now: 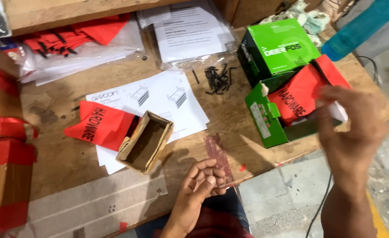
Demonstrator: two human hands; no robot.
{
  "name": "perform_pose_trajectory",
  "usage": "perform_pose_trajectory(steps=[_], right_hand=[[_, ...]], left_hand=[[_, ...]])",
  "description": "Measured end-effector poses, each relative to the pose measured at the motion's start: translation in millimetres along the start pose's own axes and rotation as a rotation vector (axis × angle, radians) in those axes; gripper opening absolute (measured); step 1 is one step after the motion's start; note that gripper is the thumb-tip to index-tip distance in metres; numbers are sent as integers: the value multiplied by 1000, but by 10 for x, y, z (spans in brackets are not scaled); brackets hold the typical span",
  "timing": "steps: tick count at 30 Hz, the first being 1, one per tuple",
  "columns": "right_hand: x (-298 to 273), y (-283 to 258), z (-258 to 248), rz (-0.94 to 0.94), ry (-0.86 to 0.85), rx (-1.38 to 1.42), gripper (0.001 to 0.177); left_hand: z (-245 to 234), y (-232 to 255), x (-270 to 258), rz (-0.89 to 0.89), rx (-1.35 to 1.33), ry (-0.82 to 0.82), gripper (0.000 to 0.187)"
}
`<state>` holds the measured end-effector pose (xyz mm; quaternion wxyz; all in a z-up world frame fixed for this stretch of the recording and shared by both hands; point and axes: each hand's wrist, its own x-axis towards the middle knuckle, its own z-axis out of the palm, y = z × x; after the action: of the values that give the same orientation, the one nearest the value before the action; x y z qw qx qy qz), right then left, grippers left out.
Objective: Packing small hardware components into labeled red pouches.
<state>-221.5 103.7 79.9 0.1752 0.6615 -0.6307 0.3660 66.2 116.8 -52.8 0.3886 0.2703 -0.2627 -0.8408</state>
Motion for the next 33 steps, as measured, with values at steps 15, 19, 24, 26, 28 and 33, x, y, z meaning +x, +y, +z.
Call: perform_pose_trajectory(steps=[15,19,24,26,28,33], right_hand=[[47,-367,1903,-140,-379,58,46],[18,-181,2146,-105,-388,70,35],[-54,-92,2184,-19,-367,139,23],[-63,-105,2172,-27,-353,145,23],[-73,-118,2176,-36,-339,157,22],[-70,-129,2218,-73,-296,184,20]], left_hand=[[-284,666,-561,1005,1557,909,49],[-486,723,-451,930,1472,755,57],[-526,651,-329,894,1373,657,35],[-456,684,-346,929,1401,605,35],[-422,713,-339,965,1432,557,36],[-492,873,-123,1099,1486,589,33]])
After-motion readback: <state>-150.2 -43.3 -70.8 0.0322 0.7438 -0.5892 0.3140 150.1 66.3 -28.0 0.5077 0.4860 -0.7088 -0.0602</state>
